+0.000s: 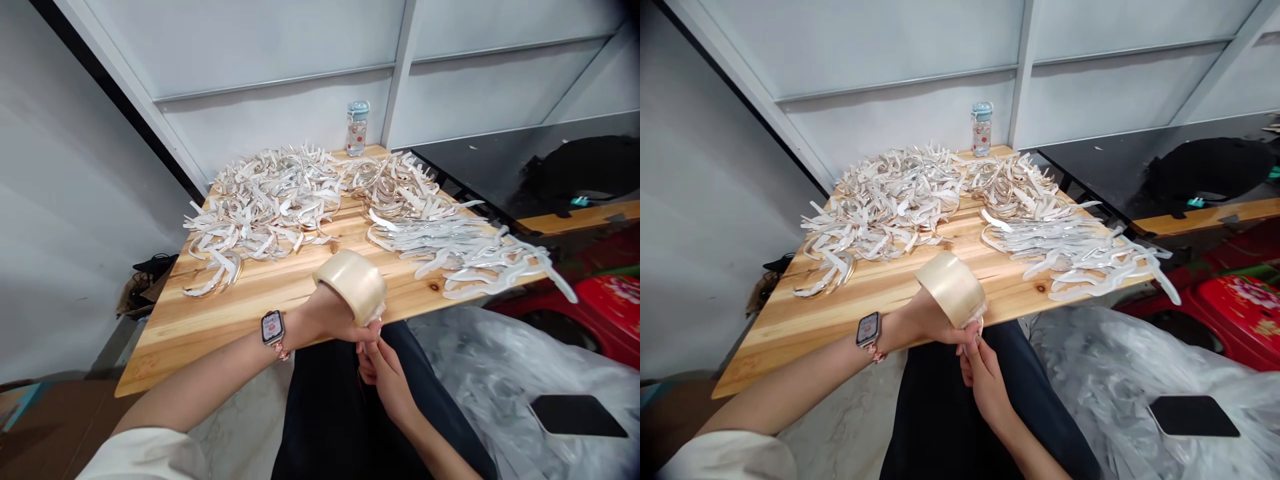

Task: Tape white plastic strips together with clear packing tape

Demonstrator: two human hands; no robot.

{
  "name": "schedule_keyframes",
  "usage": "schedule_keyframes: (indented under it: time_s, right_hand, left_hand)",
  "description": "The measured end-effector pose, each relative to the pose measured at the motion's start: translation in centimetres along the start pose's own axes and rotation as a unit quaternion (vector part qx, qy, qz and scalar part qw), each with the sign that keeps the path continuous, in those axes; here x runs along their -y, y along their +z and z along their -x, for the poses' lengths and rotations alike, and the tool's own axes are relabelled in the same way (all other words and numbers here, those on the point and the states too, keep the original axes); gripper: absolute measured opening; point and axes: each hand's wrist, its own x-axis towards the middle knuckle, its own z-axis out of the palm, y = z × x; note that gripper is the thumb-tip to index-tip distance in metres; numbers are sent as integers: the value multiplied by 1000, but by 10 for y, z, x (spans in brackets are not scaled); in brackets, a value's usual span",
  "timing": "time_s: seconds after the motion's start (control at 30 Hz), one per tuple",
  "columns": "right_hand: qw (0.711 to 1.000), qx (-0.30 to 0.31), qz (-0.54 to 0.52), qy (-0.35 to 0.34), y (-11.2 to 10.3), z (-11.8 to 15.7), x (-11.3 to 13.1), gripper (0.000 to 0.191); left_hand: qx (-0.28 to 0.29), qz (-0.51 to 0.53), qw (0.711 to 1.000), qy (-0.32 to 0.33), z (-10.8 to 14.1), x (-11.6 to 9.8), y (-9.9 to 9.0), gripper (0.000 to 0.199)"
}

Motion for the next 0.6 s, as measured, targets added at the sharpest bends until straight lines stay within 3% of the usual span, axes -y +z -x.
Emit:
schedule_keyframes:
  time_s: [0.13, 0.33, 0.6]
  right_hand:
    - [1000, -5, 2, 1, 1, 0, 1, 53]
    - [1000, -2, 6, 5, 1, -1, 4, 54]
    - [1000, 2, 2, 9, 2, -2, 4, 56]
  left_hand:
    - [9, 35, 999, -1, 1, -3, -5, 22]
    - [-36, 45, 998, -17, 3, -1, -8, 23]
    - [29, 68, 995, -70, 2, -5, -17, 20]
